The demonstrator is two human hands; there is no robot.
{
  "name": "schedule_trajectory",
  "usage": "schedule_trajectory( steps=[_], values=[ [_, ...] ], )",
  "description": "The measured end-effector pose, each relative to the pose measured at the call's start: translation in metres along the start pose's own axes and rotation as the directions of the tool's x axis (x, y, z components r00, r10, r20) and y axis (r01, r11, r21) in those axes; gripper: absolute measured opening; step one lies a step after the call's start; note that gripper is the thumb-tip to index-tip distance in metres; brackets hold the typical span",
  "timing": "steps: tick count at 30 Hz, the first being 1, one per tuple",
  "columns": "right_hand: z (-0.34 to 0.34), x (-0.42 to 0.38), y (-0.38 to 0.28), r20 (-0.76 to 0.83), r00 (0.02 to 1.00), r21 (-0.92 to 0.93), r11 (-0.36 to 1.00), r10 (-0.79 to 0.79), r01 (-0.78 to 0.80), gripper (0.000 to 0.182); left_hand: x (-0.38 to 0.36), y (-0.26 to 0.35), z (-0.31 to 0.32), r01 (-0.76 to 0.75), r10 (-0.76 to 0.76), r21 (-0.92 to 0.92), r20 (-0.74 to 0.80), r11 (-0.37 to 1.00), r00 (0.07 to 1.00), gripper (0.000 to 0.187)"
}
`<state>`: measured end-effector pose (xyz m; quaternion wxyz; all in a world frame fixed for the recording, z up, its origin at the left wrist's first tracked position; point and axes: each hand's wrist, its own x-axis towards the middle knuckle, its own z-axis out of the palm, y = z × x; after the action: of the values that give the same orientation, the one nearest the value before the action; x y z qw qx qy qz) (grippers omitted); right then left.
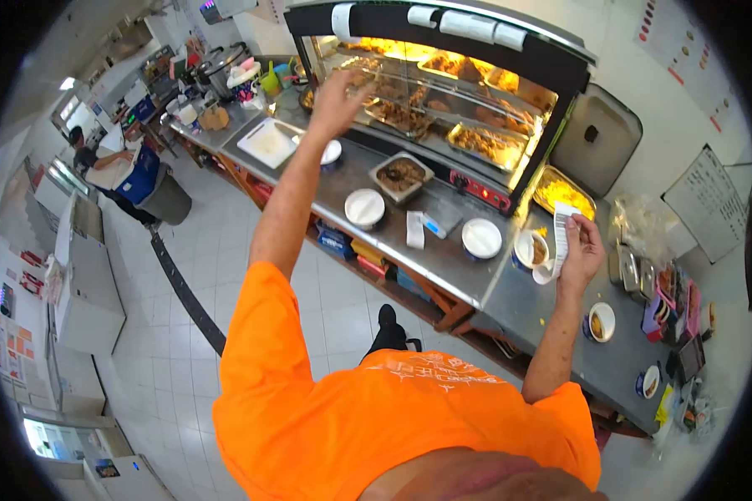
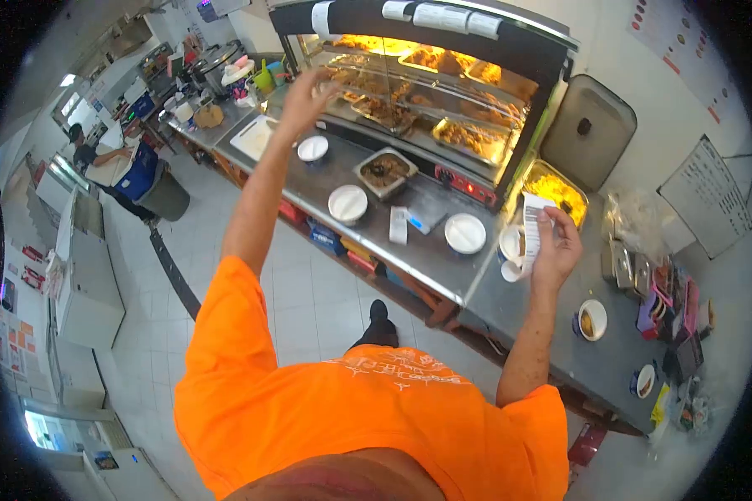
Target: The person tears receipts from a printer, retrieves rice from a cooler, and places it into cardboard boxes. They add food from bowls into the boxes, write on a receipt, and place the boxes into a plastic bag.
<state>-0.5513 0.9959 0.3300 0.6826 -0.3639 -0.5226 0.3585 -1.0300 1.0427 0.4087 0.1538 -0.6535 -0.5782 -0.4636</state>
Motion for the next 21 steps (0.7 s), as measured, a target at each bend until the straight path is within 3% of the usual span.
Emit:
schedule_trajectory(
  steps=[2, 3, 5, 7, 9, 12, 13, 16, 20, 21],
  values=[
    [0.023, 0.013, 0.023, 0.004, 1.000, -0.092, 0.996, 0.018, -0.017, 0.015, 0.079, -0.061, 0.011, 0.026, -0.022, 0.080, -0.053, 0.996, 0.998, 0.046],
    [0.027, 0.019, 0.037, -0.019, 0.998, -0.217, 0.974, -0.065, 0.059, 0.016, 0.110, -0.088, 0.020, -0.009, 0.025, 0.129, -0.117, 0.992, 0.993, 0.047],
    [0.032, 0.028, 0.068, -0.112, 0.994, -0.188, 0.982, -0.020, -0.002, 0.016, 0.172, -0.133, 0.037, -0.055, 0.098, 0.204, -0.210, 0.977, 0.973, 0.047],
    [0.045, 0.035, 0.082, -0.201, 0.979, -0.151, 0.986, 0.033, -0.064, 0.016, 0.213, -0.168, 0.054, -0.164, 0.203, 0.221, -0.169, 0.961, 0.965, 0.045],
    [0.055, 0.031, 0.087, -0.366, 0.911, -0.019, 0.977, 0.192, -0.213, 0.017, 0.229, -0.198, 0.072, -0.267, 0.300, 0.234, -0.117, 0.935, 0.947, 0.042],
    [0.064, 0.029, 0.103, -0.435, 0.878, 0.010, 0.977, 0.197, -0.214, 0.017, 0.231, -0.217, 0.074, -0.416, 0.466, 0.269, -0.163, 0.869, 0.869, 0.041],
    [0.067, 0.027, 0.104, -0.450, 0.860, -0.020, 0.960, 0.241, -0.279, 0.017, 0.234, -0.230, 0.073, -0.424, 0.493, 0.322, -0.173, 0.847, 0.853, 0.042],
    [0.056, 0.018, 0.117, -0.458, 0.863, -0.064, 0.961, 0.211, -0.269, 0.017, 0.238, -0.271, 0.064, -0.324, 0.415, 0.340, -0.241, 0.883, 0.877, 0.038],
    [0.048, 0.008, 0.113, -0.567, 0.805, -0.139, 0.942, 0.178, -0.306, 0.017, 0.250, -0.315, 0.049, -0.343, 0.435, 0.377, -0.193, 0.860, 0.879, 0.038],
    [0.049, 0.006, 0.111, -0.587, 0.799, -0.173, 0.942, 0.134, -0.286, 0.019, 0.252, -0.318, 0.050, -0.384, 0.495, 0.411, -0.206, 0.827, 0.844, 0.038]
  ],
)
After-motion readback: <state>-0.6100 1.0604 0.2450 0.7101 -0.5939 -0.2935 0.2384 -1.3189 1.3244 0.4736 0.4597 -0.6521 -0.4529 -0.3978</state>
